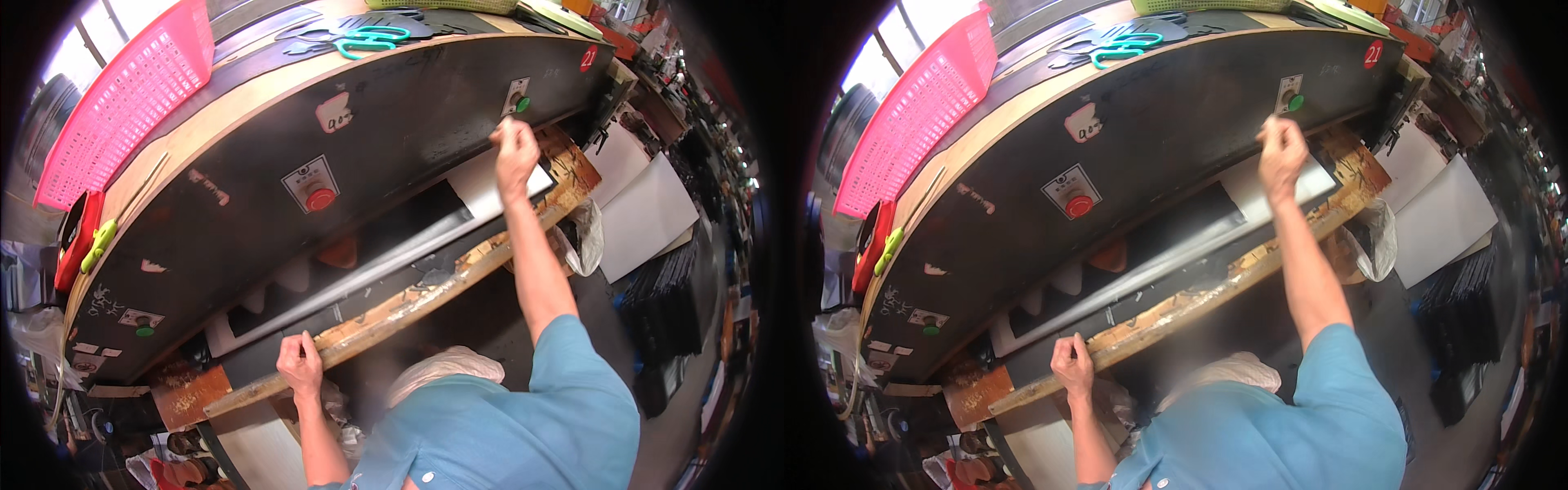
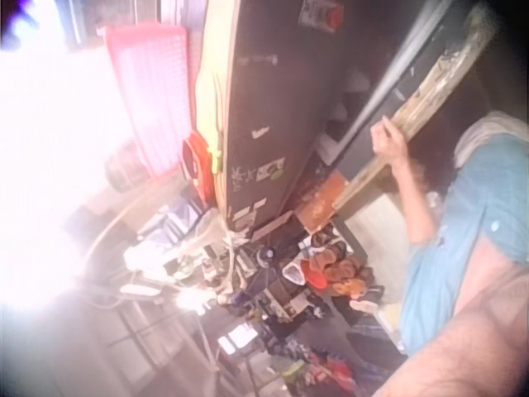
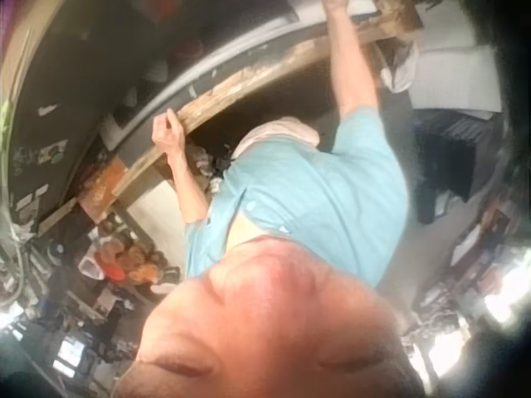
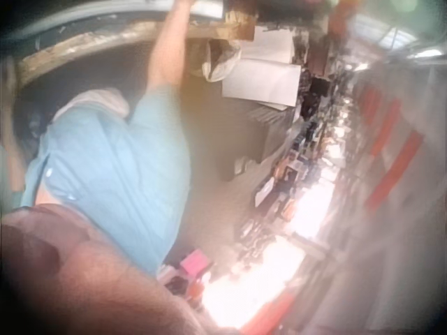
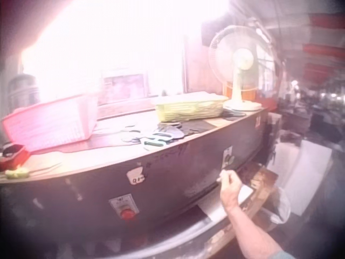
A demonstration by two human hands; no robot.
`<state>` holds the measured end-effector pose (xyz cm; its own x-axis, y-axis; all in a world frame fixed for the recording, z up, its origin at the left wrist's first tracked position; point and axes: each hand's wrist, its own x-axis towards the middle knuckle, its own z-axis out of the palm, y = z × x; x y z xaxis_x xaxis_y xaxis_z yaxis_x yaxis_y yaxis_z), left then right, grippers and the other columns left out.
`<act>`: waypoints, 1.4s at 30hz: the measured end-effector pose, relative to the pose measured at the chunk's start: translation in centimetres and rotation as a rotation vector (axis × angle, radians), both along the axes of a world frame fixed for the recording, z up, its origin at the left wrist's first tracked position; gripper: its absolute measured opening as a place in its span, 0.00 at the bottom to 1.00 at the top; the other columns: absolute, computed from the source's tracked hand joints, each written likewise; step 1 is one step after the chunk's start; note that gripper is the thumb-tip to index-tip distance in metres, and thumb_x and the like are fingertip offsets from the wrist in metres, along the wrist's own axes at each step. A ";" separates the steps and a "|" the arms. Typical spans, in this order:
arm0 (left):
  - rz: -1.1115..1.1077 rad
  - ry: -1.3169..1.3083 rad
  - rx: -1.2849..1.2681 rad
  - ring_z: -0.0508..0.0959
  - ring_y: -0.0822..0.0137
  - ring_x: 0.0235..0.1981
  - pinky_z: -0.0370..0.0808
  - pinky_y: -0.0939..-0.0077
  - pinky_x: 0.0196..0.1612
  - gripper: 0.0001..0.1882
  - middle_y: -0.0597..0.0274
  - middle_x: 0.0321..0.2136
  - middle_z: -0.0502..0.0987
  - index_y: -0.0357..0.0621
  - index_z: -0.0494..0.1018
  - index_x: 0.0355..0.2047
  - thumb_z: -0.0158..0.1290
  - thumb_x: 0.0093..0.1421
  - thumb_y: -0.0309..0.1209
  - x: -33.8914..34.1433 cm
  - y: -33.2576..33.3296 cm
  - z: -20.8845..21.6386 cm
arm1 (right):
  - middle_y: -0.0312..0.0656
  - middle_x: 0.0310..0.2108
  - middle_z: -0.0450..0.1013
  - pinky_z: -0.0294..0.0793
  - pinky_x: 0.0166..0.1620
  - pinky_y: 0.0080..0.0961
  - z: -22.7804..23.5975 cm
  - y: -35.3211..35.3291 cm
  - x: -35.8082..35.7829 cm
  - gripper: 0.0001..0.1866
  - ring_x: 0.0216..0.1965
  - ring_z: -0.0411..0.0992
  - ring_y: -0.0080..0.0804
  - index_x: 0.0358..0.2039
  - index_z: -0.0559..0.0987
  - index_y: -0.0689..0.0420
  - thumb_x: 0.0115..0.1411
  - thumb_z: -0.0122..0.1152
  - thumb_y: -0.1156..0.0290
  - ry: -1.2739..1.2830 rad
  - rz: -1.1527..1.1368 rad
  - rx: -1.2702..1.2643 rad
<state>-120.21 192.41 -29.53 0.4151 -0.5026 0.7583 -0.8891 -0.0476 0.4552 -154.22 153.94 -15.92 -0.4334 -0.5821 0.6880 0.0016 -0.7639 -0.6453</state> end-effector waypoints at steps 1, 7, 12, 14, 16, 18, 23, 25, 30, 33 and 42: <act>0.035 -0.039 0.031 0.79 0.49 0.25 0.76 0.58 0.29 0.10 0.51 0.26 0.79 0.37 0.75 0.27 0.63 0.65 0.22 -0.1 0.0 0.0 | 0.38 0.26 0.78 0.74 0.38 0.27 1.1 -2.1 -2.2 0.15 0.28 0.71 0.23 0.33 0.80 0.62 0.73 0.61 0.63 0.021 -0.089 -0.050; 0.103 -0.263 0.094 0.80 0.46 0.28 0.77 0.54 0.34 0.11 0.52 0.25 0.79 0.42 0.74 0.27 0.65 0.64 0.28 1.6 -3.2 0.9 | 0.41 0.22 0.72 0.73 0.36 0.31 -0.7 -4.6 -6.3 0.16 0.27 0.69 0.26 0.33 0.80 0.63 0.71 0.64 0.62 0.318 0.034 0.115; 0.271 -0.308 0.109 0.79 0.46 0.28 0.76 0.52 0.34 0.13 0.53 0.24 0.78 0.44 0.74 0.24 0.65 0.63 0.32 3.3 -5.0 2.0 | 0.40 0.22 0.73 0.72 0.38 0.34 -10.2 1.9 -0.9 0.13 0.26 0.73 0.33 0.27 0.79 0.57 0.66 0.67 0.65 0.578 -0.042 0.150; 0.276 -0.308 0.112 0.79 0.46 0.28 0.76 0.52 0.34 0.14 0.53 0.23 0.78 0.44 0.74 0.23 0.65 0.63 0.32 3.4 -5.0 2.2 | 0.38 0.23 0.74 0.71 0.41 0.43 -11.9 2.8 0.2 0.10 0.29 0.76 0.47 0.23 0.78 0.52 0.61 0.67 0.68 0.759 -0.190 0.040; 0.278 -0.312 0.109 0.79 0.46 0.28 0.76 0.52 0.34 0.14 0.53 0.23 0.78 0.44 0.74 0.23 0.65 0.63 0.31 3.3 -4.8 2.5 | 0.38 0.23 0.74 0.70 0.40 0.43 -12.5 3.1 0.4 0.11 0.29 0.76 0.46 0.23 0.78 0.52 0.62 0.67 0.67 0.784 -0.172 0.109; 0.288 -0.283 0.116 0.80 0.47 0.29 0.76 0.52 0.34 0.14 0.53 0.23 0.78 0.43 0.74 0.23 0.65 0.63 0.32 3.1 -4.7 2.7 | 0.37 0.23 0.74 0.70 0.40 0.43 -12.1 2.9 0.2 0.11 0.29 0.76 0.45 0.23 0.78 0.52 0.63 0.67 0.66 0.781 -0.158 0.128; 0.309 -0.249 0.145 0.81 0.47 0.29 0.77 0.53 0.35 0.14 0.52 0.25 0.80 0.42 0.76 0.23 0.63 0.64 0.33 3.1 -4.7 3.2 | 0.37 0.24 0.75 0.69 0.40 0.43 -11.8 2.9 0.5 0.12 0.29 0.76 0.44 0.24 0.78 0.53 0.63 0.67 0.66 0.803 -0.141 0.124; 0.314 -0.202 0.172 0.81 0.46 0.30 0.78 0.53 0.37 0.15 0.51 0.25 0.81 0.41 0.78 0.24 0.63 0.64 0.36 3.3 -4.8 3.3 | 0.37 0.24 0.75 0.70 0.40 0.43 -12.1 2.7 0.7 0.12 0.29 0.77 0.44 0.24 0.78 0.53 0.64 0.67 0.66 0.797 -0.141 0.109; 0.278 -0.047 0.229 0.79 0.46 0.30 0.76 0.53 0.37 0.18 0.48 0.25 0.79 0.40 0.75 0.23 0.62 0.66 0.38 3.8 -5.1 3.3 | 0.43 0.28 0.79 0.75 0.42 0.43 -12.8 1.7 0.4 0.11 0.30 0.78 0.46 0.28 0.82 0.57 0.66 0.66 0.65 0.773 0.094 0.274; 0.237 -0.038 0.210 0.78 0.46 0.30 0.75 0.53 0.36 0.19 0.49 0.24 0.76 0.40 0.71 0.22 0.62 0.67 0.36 3.3 -5.0 2.9 | 0.46 0.28 0.79 0.75 0.38 0.43 -13.3 1.9 -0.1 0.12 0.29 0.78 0.47 0.29 0.82 0.60 0.67 0.66 0.66 0.752 0.160 0.273; 0.154 -0.074 0.208 0.76 0.48 0.27 0.73 0.55 0.35 0.15 0.53 0.22 0.75 0.40 0.72 0.23 0.64 0.64 0.27 -2.0 0.7 0.3 | 0.38 0.24 0.74 0.71 0.35 0.28 -15.7 8.5 -4.3 0.13 0.26 0.69 0.25 0.31 0.83 0.62 0.68 0.68 0.66 0.608 0.181 0.506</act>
<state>-122.20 193.07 -29.26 0.4460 -0.5860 0.6765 -0.8947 -0.2708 0.3553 -158.52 162.43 -31.65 0.0621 -0.9109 0.4079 -0.3648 -0.4011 -0.8402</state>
